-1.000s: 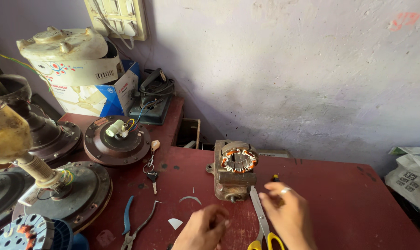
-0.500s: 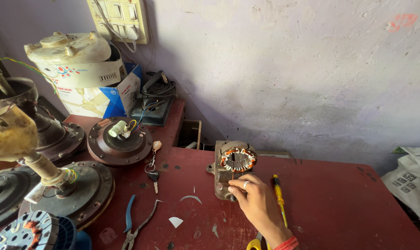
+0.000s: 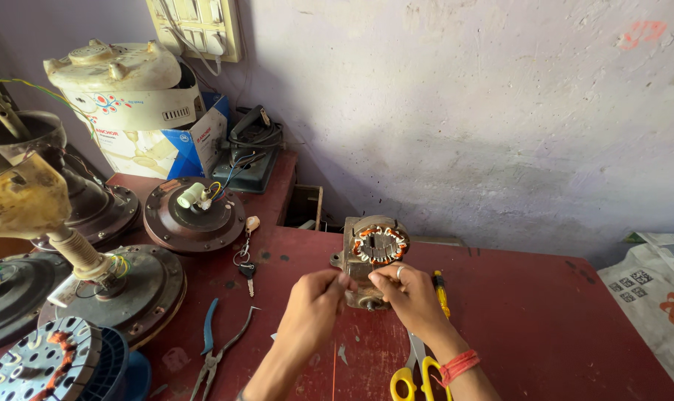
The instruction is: The person uses a screwdriver to adjust and secure copper windings on a motor stator held in a bench vise. They repeatedly insert the tool into slots, press down on the windings, and rotate the stator to access different sections.
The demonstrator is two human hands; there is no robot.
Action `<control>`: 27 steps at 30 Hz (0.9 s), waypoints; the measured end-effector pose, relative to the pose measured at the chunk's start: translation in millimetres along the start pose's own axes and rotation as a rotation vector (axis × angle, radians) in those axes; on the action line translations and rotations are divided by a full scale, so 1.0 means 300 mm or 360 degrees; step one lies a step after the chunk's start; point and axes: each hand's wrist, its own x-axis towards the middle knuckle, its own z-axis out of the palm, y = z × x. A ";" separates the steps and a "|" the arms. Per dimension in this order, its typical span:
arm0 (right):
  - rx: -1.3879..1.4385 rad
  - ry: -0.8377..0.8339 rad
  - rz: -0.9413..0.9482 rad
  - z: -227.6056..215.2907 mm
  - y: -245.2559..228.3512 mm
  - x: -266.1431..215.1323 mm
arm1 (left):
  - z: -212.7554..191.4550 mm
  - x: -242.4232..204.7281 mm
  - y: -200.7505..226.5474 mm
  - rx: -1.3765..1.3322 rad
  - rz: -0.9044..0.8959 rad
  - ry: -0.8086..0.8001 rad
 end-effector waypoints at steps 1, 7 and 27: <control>-0.0014 0.0017 0.0080 0.002 -0.005 0.004 | 0.013 0.021 0.002 0.0056 -0.0021 -0.0033; -0.0066 0.0231 0.0083 0.019 -0.030 0.004 | 0.128 0.148 -0.089 0.0000 -0.0151 -0.0242; -0.0242 0.0403 0.0559 0.030 -0.046 0.080 | 0.082 0.202 -0.099 0.0398 -0.0085 0.0489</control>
